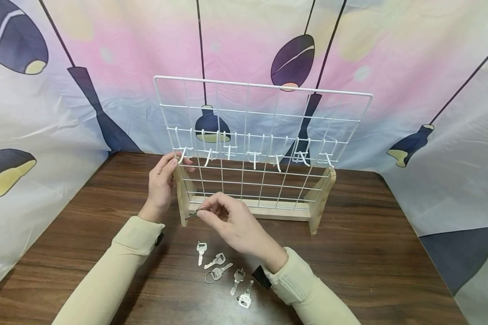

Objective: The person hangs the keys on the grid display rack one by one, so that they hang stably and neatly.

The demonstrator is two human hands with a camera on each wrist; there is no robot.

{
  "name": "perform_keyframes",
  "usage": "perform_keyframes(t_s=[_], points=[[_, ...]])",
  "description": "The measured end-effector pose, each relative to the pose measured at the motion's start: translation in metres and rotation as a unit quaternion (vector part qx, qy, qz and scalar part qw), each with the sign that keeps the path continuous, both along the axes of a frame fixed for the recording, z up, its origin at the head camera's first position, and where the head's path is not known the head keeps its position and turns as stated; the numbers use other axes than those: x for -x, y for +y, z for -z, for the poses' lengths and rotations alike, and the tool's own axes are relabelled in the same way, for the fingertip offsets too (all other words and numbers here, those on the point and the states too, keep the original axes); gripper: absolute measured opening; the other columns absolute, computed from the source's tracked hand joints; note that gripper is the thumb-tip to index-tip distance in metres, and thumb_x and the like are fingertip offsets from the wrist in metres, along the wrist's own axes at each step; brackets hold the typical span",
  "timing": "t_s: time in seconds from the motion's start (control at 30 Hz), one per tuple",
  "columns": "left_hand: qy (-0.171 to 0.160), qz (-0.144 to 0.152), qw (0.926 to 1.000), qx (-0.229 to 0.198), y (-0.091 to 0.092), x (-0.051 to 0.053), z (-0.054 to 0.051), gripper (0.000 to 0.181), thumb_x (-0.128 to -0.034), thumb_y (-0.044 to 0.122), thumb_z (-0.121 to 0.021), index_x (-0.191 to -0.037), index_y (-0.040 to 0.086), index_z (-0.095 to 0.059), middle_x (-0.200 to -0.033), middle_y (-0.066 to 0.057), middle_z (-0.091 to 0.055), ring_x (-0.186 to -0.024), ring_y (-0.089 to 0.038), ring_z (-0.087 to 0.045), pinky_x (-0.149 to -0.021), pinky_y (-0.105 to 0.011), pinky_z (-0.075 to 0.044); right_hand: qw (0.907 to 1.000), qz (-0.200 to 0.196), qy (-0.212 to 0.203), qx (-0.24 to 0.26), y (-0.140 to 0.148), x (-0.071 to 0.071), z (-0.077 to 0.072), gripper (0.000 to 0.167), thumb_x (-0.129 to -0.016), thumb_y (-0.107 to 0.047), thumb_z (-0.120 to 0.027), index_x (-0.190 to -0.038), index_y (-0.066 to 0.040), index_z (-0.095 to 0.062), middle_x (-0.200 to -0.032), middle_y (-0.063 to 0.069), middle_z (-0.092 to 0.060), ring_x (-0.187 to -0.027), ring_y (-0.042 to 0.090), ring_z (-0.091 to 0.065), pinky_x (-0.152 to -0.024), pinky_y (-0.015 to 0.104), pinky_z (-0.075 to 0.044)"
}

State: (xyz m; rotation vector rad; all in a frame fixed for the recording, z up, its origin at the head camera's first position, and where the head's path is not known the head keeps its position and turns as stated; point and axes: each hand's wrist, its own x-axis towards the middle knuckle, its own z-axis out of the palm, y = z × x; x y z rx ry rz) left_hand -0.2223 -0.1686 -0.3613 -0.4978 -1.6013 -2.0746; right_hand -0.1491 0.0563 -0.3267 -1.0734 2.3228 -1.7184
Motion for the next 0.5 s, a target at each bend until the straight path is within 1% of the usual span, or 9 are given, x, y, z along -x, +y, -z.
perform_keyframes(t_s=[0.17,0.3,0.33,0.43,0.5], points=[[0.003,-0.004,0.9999,0.013,-0.001,0.001,0.000,0.022,-0.1027,0.016,-0.046,-0.114,0.005,-0.062,-0.098,-0.008,-0.065,-0.084,-0.022,-0.067,-0.081,-0.036,-0.055,0.9999,-0.006,-0.001,-0.008,-0.002,0.000,-0.004,0.009,-0.094,-0.021,-0.066,-0.103,-0.019,-0.068,-0.099,-0.008,-0.067,-0.082,0.013,-0.060,-0.070,0.030,-0.051],[0.004,-0.006,0.9998,0.017,-0.001,0.001,0.000,0.023,-0.1030,0.016,-0.046,-0.113,0.005,-0.062,-0.098,-0.008,-0.064,-0.085,-0.022,-0.067,-0.081,-0.036,-0.054,0.9997,-0.010,0.014,-0.016,-0.004,0.001,-0.007,0.010,-0.092,-0.021,-0.068,-0.101,-0.020,-0.071,-0.102,-0.010,-0.069,-0.087,0.010,-0.063,-0.073,0.031,-0.054],[0.005,-0.005,0.9998,0.016,-0.002,0.001,0.001,0.023,-0.1030,0.016,-0.046,-0.113,0.004,-0.062,-0.098,-0.008,-0.064,-0.085,-0.022,-0.067,-0.082,-0.036,-0.054,0.9996,-0.009,0.019,-0.018,-0.005,0.002,-0.008,0.010,-0.091,-0.022,-0.070,-0.100,-0.021,-0.072,-0.101,-0.011,-0.069,-0.088,0.009,-0.064,-0.074,0.030,-0.055],[0.006,-0.003,0.9999,0.013,-0.002,0.001,0.001,0.023,-0.1028,0.016,-0.046,-0.113,0.004,-0.062,-0.098,-0.011,-0.063,-0.085,-0.023,-0.067,-0.082,-0.037,-0.054,0.9992,0.001,0.035,-0.017,-0.007,0.003,-0.010,0.010,-0.087,-0.024,-0.073,-0.097,-0.021,-0.074,-0.097,-0.011,-0.071,-0.085,0.007,-0.065,-0.072,0.028,-0.056],[0.005,-0.003,0.9999,0.014,-0.001,0.001,0.001,0.022,-0.1025,0.017,-0.047,-0.113,0.005,-0.063,-0.099,-0.012,-0.063,-0.085,-0.023,-0.067,-0.082,-0.038,-0.054,0.9984,0.006,0.054,-0.015,-0.008,0.005,-0.011,0.011,-0.086,-0.023,-0.074,-0.097,-0.020,-0.076,-0.093,-0.010,-0.071,-0.082,0.007,-0.065,-0.071,0.027,-0.055]])
